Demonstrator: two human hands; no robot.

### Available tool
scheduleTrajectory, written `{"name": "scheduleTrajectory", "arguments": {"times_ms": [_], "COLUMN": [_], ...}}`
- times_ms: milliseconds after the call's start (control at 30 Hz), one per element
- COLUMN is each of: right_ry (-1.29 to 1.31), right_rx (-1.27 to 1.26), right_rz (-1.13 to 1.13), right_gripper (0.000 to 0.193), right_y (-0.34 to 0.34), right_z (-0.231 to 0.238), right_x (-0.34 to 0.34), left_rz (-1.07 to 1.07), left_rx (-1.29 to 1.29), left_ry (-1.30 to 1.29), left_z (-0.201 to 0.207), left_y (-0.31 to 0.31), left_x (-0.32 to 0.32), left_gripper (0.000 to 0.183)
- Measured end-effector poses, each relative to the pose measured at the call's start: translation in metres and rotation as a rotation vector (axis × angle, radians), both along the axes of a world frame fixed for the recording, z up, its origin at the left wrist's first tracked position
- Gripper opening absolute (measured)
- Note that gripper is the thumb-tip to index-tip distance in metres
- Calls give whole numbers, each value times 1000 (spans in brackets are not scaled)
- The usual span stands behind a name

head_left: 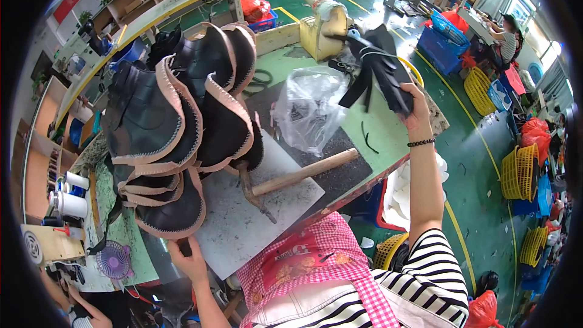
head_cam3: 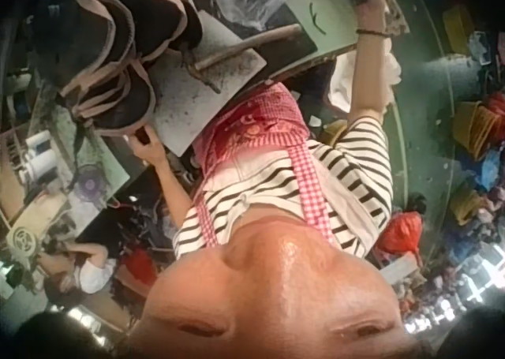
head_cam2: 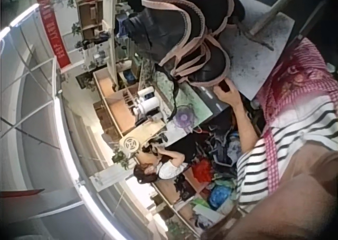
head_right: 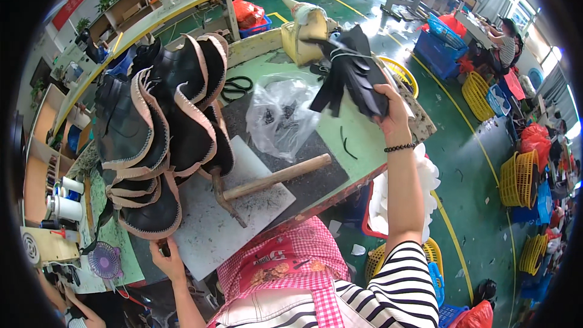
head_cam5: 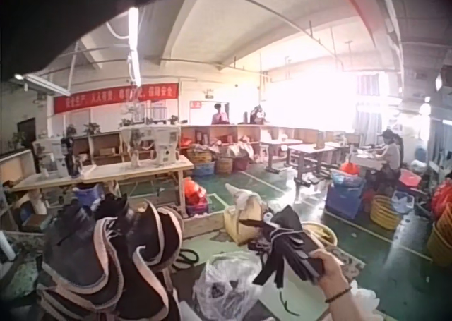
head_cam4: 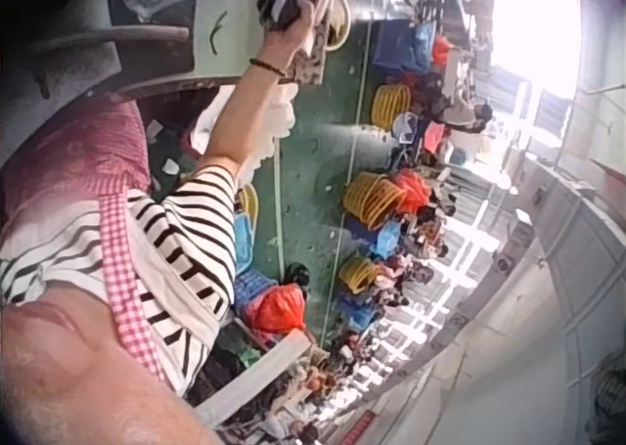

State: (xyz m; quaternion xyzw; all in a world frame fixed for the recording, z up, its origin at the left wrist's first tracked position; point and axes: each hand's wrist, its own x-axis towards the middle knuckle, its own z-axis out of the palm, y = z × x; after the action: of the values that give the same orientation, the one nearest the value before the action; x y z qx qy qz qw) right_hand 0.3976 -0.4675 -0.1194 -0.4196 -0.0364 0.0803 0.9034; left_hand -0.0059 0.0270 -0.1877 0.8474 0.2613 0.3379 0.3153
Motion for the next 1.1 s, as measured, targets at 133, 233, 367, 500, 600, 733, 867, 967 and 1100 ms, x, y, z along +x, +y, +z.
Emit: {"name": "scheduleTrajectory", "arguments": {"times_ms": [133, 233, 367, 500, 600, 733, 867, 967, 1100], "right_ry": [-62, -232, -401, -954, -899, -863, -714, -645, -693], "right_rx": [431, 256, -86, -532, -487, -483, -453, -425, -506], "right_rz": [124, 225, 254, 347, 524, 715, 881, 926, 931], "right_gripper": [50, 49, 50, 50, 49, 52, 51, 50, 48], "right_y": [48, 99, 212, 289, 329, 355, 367, 372, 380], "right_z": [18, 28, 76, 60, 47, 45, 46, 46, 47], "right_x": [-42, -62, -176, -243, -268, -263, -256, -254, -259], "left_rz": [-2, -201, -686, -497, -408, -347, -328, -312, -266], "left_rx": [19, -316, -697, -962, -1091, -1187, -1154, -1163, -1172], "left_ry": [-181, -243, -283, -538, -591, -679, -670, -684, -688], "left_z": [19, 67, 133, 135, 123, 114, 98, 97, 94], "left_y": [-20, -58, -81, -65, -42, -24, -7, -6, -2], "left_x": [-6, 1, 40, 44, 20, 6, 5, 8, 3], "left_gripper": [21, 36, 109, 73, 49, 39, 29, 31, 27]}}
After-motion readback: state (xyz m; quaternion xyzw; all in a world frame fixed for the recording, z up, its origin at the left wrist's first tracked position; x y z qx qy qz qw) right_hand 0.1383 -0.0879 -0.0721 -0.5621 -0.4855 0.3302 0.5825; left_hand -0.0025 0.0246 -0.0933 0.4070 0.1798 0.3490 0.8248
